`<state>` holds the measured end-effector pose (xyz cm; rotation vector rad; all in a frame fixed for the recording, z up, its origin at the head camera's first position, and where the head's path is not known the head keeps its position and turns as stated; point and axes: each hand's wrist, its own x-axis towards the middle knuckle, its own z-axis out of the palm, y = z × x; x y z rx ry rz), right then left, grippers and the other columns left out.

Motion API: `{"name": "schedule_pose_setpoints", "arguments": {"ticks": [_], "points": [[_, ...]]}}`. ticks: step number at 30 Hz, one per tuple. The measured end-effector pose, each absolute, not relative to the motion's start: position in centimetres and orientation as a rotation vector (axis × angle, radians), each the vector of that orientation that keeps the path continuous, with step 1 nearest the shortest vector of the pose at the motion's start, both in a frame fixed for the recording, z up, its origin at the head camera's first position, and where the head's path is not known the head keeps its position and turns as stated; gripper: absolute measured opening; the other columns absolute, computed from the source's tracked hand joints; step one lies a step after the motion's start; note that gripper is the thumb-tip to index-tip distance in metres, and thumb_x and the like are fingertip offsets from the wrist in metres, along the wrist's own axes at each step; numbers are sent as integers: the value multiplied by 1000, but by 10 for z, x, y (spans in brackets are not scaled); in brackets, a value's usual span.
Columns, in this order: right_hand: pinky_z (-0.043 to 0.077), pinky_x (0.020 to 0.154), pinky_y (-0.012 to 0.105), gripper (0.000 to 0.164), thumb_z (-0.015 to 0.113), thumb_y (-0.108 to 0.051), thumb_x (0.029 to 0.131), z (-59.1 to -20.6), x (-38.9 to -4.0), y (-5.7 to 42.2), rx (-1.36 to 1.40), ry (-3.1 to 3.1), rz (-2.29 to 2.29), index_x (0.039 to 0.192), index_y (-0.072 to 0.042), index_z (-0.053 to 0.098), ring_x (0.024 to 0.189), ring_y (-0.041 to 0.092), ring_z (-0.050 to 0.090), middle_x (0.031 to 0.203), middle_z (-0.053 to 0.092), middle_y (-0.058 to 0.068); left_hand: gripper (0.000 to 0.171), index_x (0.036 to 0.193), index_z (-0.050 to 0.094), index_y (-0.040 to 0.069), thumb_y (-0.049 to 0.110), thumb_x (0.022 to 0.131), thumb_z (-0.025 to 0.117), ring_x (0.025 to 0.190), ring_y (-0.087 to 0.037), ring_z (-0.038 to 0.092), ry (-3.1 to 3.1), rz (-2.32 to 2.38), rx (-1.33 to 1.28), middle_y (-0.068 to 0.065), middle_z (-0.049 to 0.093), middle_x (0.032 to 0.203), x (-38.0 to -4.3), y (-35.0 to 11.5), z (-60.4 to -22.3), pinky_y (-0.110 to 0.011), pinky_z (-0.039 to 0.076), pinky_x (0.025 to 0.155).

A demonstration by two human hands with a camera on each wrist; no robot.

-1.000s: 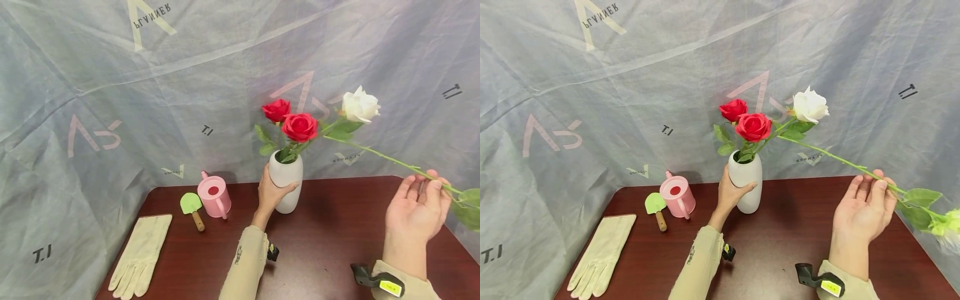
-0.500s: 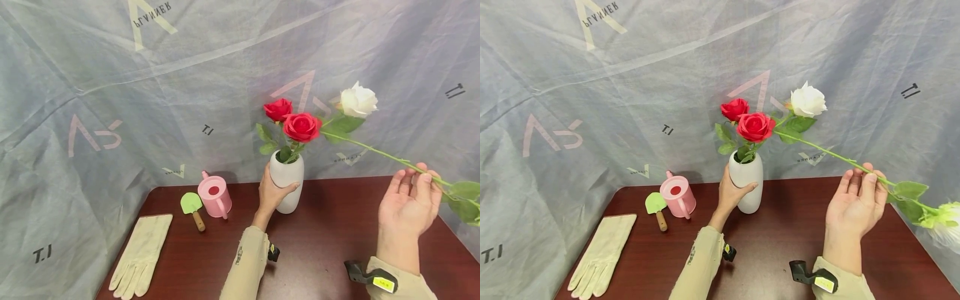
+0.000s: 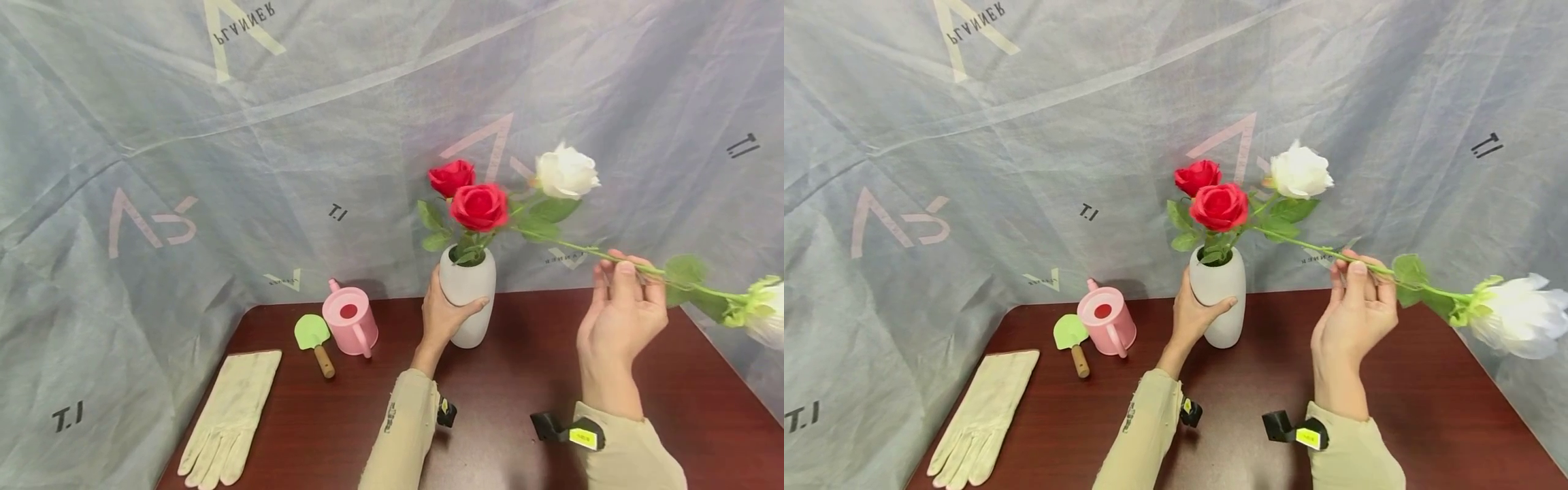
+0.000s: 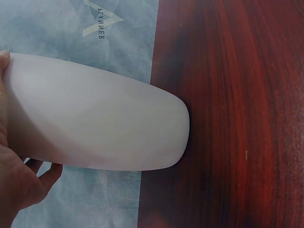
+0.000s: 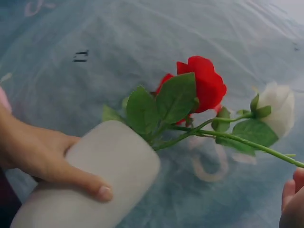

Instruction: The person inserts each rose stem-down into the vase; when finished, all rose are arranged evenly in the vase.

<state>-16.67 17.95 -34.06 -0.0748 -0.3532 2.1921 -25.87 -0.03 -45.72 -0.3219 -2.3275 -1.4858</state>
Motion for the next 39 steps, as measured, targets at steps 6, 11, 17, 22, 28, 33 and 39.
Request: {"name": "schedule_pose_setpoints", "arguments": {"ticks": [6, 11, 17, 22, 28, 33, 39], "points": [[51, 73, 35, 21, 69, 10, 77, -343, -177, 162, -3, -577, 2044, 91, 19, 56, 70, 28, 60, 83, 62, 27, 101, 144, 29, 29, 50, 61, 82, 110, -10, 50, -2318, -1487, -322, 10, 47, 130, -259, 0, -457, -38, 44, 86], [51, 77, 35, 16, 68, 8, 80, -346, -184, 157, 33, -756, 1923, 90, 18, 59, 74, 28, 62, 83, 65, 25, 99, 143, 29, 33, 50, 61, 82, 108, -9, 50, -2305, -1502, -328, 12, 48, 128, -260, -1, -458, -36, 45, 84], [49, 79, 34, 13, 66, 6, 82, -348, -194, 152, 66, -939, 1768, 88, 17, 62, 74, 26, 63, 82, 66, 23, 99, 143, 29, 35, 50, 60, 83, 107, -8, 51, -2300, -1489, -335, 12, 49, 126, -260, 0, -457, -36, 45, 84], [48, 75, 28, 9, 64, 8, 83, -351, -198, 143, 71, -1099, 1723, 87, 16, 64, 71, 21, 62, 80, 68, 18, 99, 143, 29, 34, 48, 61, 83, 107, -8, 51, -2308, -1499, -339, 12, 49, 127, -259, 0, -457, -36, 45, 84], [46, 70, 21, 13, 62, 6, 85, -347, -194, 128, 16, -1323, 1670, 90, 17, 66, 72, 13, 63, 81, 68, 19, 96, 142, 31, 32, 47, 62, 83, 109, -10, 51, -2297, -1535, -355, 11, 49, 127, -256, 5, -459, -39, 44, 85], [46, 71, 24, 6, 64, 6, 84, -334, -201, 145, 24, -1154, 1681, 86, 9, 67, 71, 19, 62, 80, 68, 15, 99, 143, 29, 32, 49, 62, 82, 111, -11, 50, -2303, -1523, -365, 10, 47, 129, -255, 5, -458, -38, 44, 86], [48, 75, 30, 4, 63, 4, 85, -315, -195, 169, -43, -971, 1698, 87, 6, 63, 73, 25, 62, 80, 65, 18, 99, 143, 28, 34, 49, 61, 83, 109, -11, 51, -2289, -1506, -344, 10, 48, 128, -258, 0, -458, -38, 44, 85]]}}
